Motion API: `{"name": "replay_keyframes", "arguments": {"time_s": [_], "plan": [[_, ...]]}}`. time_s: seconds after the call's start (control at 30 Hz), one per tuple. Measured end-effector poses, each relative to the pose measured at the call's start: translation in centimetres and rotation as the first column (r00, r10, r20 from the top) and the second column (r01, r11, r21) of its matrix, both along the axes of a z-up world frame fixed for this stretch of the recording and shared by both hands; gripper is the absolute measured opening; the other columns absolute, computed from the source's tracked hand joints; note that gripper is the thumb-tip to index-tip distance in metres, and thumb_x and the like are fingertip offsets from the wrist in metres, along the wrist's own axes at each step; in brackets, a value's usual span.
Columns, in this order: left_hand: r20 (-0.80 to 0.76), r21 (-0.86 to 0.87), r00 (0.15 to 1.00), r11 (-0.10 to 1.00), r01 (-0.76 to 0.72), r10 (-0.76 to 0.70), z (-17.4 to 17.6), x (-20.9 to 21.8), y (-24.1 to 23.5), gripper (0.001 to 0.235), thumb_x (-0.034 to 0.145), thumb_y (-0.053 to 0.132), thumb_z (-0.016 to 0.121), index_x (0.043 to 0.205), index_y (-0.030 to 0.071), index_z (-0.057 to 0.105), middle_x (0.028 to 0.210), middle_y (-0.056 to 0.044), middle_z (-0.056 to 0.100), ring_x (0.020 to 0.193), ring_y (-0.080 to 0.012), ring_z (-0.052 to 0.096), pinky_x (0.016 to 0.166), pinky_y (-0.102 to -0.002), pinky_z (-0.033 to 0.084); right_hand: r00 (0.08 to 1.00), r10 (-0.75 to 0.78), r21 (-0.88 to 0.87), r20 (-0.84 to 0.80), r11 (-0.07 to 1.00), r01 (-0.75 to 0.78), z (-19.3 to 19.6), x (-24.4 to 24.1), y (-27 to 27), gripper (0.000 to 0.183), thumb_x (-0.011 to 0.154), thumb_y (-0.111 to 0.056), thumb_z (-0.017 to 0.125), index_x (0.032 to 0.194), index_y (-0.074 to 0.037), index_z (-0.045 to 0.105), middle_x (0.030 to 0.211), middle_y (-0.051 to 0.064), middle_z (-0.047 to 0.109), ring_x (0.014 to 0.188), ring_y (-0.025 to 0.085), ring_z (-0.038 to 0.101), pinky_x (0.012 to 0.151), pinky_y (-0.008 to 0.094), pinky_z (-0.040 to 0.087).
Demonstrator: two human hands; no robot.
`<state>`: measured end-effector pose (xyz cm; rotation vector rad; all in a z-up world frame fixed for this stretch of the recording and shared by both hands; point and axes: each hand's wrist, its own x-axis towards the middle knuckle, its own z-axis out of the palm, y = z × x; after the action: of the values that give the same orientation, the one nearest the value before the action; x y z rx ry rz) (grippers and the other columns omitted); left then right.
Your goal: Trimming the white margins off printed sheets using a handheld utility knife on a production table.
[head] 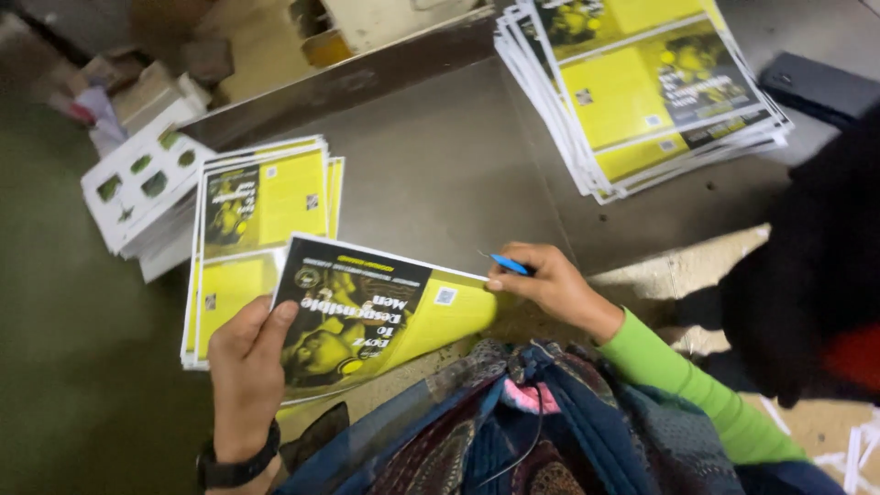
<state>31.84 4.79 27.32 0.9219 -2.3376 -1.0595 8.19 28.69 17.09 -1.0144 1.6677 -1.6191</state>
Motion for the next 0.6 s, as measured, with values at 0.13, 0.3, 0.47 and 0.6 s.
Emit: {"name": "replay_keyframes", "arguments": {"time_s": [0.13,0.3,0.47,0.6], "plan": [[0.060,0.138,0.998,0.989,-0.045,0.037,-0.9,-0.3,-0.3,0.026,0.094,0.018,0.063,0.070,0.009,0.059,0.065,0.004,0.048,0.061,-0.0104,0.041,0.057,-0.027,0.030,0.996,0.085,0.115,0.012,0.990,-0.086,-3.0,-0.4,1.3,0.012,0.086,-0.021,0.069,0.081,-0.010,0.067,0.078,-0.004,0.060,0.077,0.008,0.054,0.072,0.025,0.041],[0.023,0.178,0.998,0.982,-0.059,0.056,-2.4,-1.4,-0.9,0.025,0.092,0.017,0.065,0.070,0.013,0.053,0.060,0.001,0.040,0.061,-0.0127,0.037,0.063,-0.029,0.033,0.996,0.084,0.166,-0.001,0.983,-0.083,-4.8,-0.7,2.2,0.014,0.086,-0.018,0.068,0.084,-0.004,0.066,0.077,0.005,0.060,0.075,0.015,0.053,0.070,0.034,0.043],[-0.018,0.163,0.999,0.985,0.050,-0.047,-2.0,-2.1,-1.5,0.049,0.097,0.020,0.060,0.064,0.017,0.024,0.063,0.004,0.017,0.058,-0.0104,0.023,0.060,-0.027,0.019,0.978,0.036,0.210,0.207,0.974,-0.080,-4.9,-0.4,3.5,0.017,0.086,-0.021,0.066,0.087,-0.004,0.063,0.078,0.004,0.056,0.067,0.018,0.071,0.059,0.033,0.065],[0.056,0.160,0.997,0.986,0.039,-0.049,-2.7,-2.3,-2.2,0.048,0.098,0.022,0.060,0.065,0.017,0.026,0.062,0.004,0.021,0.059,-0.0118,0.027,0.061,-0.027,0.022,0.993,0.113,0.187,0.032,0.975,-0.117,-5.6,-0.4,4.5,0.025,0.093,-0.031,0.059,0.078,-0.011,0.057,0.074,-0.001,0.048,0.072,0.011,0.046,0.067,0.028,0.033]]}}
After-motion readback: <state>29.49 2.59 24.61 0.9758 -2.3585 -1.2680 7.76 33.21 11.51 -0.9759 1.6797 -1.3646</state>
